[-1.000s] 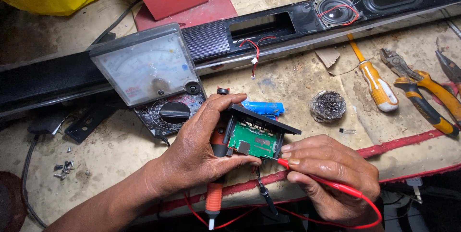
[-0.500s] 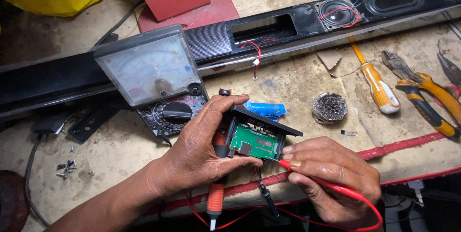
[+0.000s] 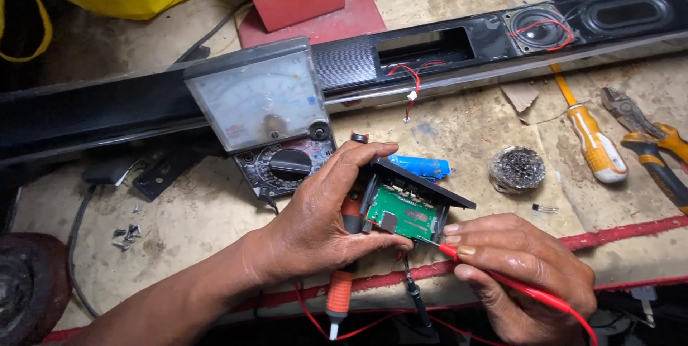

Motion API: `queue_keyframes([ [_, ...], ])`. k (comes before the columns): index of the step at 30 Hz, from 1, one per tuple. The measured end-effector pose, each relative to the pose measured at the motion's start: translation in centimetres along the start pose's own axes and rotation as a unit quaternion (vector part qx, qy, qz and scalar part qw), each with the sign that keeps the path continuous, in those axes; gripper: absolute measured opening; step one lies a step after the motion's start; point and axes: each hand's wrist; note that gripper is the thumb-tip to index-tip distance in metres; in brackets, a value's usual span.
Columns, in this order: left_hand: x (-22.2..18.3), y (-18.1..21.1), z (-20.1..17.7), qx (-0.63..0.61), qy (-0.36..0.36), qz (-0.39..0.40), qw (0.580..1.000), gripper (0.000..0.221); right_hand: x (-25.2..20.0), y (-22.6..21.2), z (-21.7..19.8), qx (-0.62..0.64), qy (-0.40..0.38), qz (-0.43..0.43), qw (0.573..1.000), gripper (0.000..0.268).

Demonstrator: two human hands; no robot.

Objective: Using a multimeter to test components and traces on a circuit board from a soundbar for diagnostic purposes.

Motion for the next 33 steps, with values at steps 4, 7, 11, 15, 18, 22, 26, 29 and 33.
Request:
queue_keyframes([
  [4, -0.03, -0.21, 0.21, 0.009, -0.002, 0.0, 1.0, 0.088, 0.26, -0.32, 0.19, -0.004, 0.017, 0.002, 1.0, 0.012],
  [7, -0.09, -0.22, 0.19, 0.014, -0.006, -0.016, 1.0, 0.088, 0.25, -0.31, 0.3, 0.007, 0.021, 0.009, 1.0, 0.011],
  [11, -0.13, -0.28, 0.18, 0.017, -0.007, -0.015, 1.0, 0.089, 0.22, -0.13, 0.32, 0.006, 0.032, 0.002, 0.999, 0.011],
  [15, -0.14, -0.23, 0.14, 0.02, -0.007, -0.016, 1.0, 0.088, 0.25, -0.09, 0.17, 0.009, 0.021, 0.003, 1.0, 0.009],
  [18, -0.1, -0.22, 0.15, 0.02, -0.004, -0.01, 1.0, 0.088, 0.19, 0.0, 0.01, 0.009, 0.011, -0.002, 1.0, 0.009],
  [22, -0.1, -0.17, 0.11, 0.02, -0.003, -0.011, 1.0, 0.089, 0.15, 0.02, 0.09, 0.014, 0.011, -0.005, 1.0, 0.011],
  [26, -0.1, -0.15, 0.08, 0.021, -0.006, -0.013, 1.0, 0.088, 0.21, -0.07, 0.17, 0.014, 0.014, 0.0, 1.0, 0.01],
  [29, -0.09, -0.14, 0.1, 0.022, -0.005, -0.01, 1.0, 0.088, 0.08, -0.02, 0.12, 0.012, 0.013, 0.003, 1.0, 0.011],
  [33, -0.16, -0.31, 0.23, 0.023, 0.001, -0.007, 1.0, 0.088, 0.19, -0.06, -0.18, 0.005, -0.008, 0.001, 1.0, 0.011],
])
Point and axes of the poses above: each hand's wrist, its own x-axis towards the middle knuckle, its own z-axis out of the palm, y = z × x, and after that the axes turned 5 degrees about x, right-handed
